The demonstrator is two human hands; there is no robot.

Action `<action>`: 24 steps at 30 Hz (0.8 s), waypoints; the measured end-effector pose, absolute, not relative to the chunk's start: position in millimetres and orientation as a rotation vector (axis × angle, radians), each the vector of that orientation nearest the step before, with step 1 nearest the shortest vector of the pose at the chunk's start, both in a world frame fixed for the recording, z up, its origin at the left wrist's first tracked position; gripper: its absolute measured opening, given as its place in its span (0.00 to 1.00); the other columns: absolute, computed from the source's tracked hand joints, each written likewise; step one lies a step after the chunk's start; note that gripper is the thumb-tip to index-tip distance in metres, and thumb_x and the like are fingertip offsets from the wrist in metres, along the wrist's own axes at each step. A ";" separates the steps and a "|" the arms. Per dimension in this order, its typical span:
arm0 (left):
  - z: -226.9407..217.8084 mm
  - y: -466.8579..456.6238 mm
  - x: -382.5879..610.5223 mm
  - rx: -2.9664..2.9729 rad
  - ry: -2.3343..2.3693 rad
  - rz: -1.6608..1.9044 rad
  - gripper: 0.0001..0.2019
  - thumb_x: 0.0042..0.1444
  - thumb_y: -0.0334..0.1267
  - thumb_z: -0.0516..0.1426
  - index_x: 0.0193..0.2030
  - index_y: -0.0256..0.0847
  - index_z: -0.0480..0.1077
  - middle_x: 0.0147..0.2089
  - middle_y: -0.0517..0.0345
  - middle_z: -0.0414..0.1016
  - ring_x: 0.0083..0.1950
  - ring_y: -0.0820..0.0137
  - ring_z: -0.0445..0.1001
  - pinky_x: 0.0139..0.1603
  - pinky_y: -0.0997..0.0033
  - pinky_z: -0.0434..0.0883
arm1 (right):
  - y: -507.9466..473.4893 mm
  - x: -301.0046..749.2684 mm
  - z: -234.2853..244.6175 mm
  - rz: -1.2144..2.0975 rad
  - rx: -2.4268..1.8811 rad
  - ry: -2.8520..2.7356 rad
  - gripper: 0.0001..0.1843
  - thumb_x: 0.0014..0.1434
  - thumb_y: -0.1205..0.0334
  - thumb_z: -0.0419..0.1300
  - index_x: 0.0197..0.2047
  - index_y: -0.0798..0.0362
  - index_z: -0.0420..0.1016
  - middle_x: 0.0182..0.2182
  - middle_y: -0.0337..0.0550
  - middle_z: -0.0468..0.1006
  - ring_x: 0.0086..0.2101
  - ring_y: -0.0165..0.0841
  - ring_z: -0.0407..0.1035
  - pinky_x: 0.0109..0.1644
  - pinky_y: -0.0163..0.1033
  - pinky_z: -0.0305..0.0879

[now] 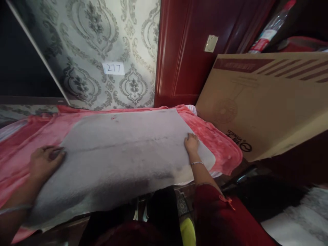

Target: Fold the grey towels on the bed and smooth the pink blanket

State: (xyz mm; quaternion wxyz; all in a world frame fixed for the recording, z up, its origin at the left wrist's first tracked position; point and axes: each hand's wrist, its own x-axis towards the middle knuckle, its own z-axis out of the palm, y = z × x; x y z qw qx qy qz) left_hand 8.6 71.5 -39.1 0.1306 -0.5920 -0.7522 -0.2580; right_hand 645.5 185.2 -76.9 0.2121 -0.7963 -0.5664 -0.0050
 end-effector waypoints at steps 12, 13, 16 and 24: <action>-38.9 75.9 20.0 -1.905 -2.053 -0.685 0.22 0.52 0.57 0.45 0.37 0.49 0.73 0.45 0.46 0.79 0.54 0.50 0.74 0.59 0.50 0.68 | 208.2 661.0 -62.1 0.085 -2.313 -1.377 0.30 0.65 0.58 0.51 0.69 0.60 0.62 0.60 0.65 0.71 0.61 0.55 0.63 0.61 0.59 0.60; -39.1 76.0 20.1 -1.901 -2.056 -0.686 0.22 0.52 0.57 0.45 0.37 0.49 0.74 0.46 0.46 0.79 0.54 0.50 0.74 0.59 0.50 0.68 | 211.7 664.2 -60.6 0.101 -2.312 -1.368 0.31 0.65 0.58 0.52 0.69 0.60 0.62 0.59 0.65 0.71 0.60 0.55 0.63 0.61 0.59 0.61; -40.2 76.2 20.5 -1.890 -2.068 -0.693 0.20 0.51 0.56 0.45 0.36 0.50 0.73 0.45 0.48 0.79 0.54 0.51 0.74 0.60 0.51 0.68 | 224.6 676.8 -56.4 0.192 -2.282 -1.395 0.29 0.61 0.57 0.57 0.63 0.60 0.69 0.55 0.64 0.75 0.55 0.52 0.69 0.57 0.52 0.66; -45.5 80.1 15.5 -1.919 -2.052 -0.627 0.23 0.52 0.56 0.45 0.39 0.46 0.74 0.47 0.44 0.79 0.54 0.50 0.74 0.60 0.50 0.68 | 252.0 703.2 -61.9 0.313 -2.031 -1.574 0.22 0.58 0.61 0.58 0.54 0.60 0.77 0.41 0.52 0.82 0.38 0.41 0.76 0.42 0.42 0.74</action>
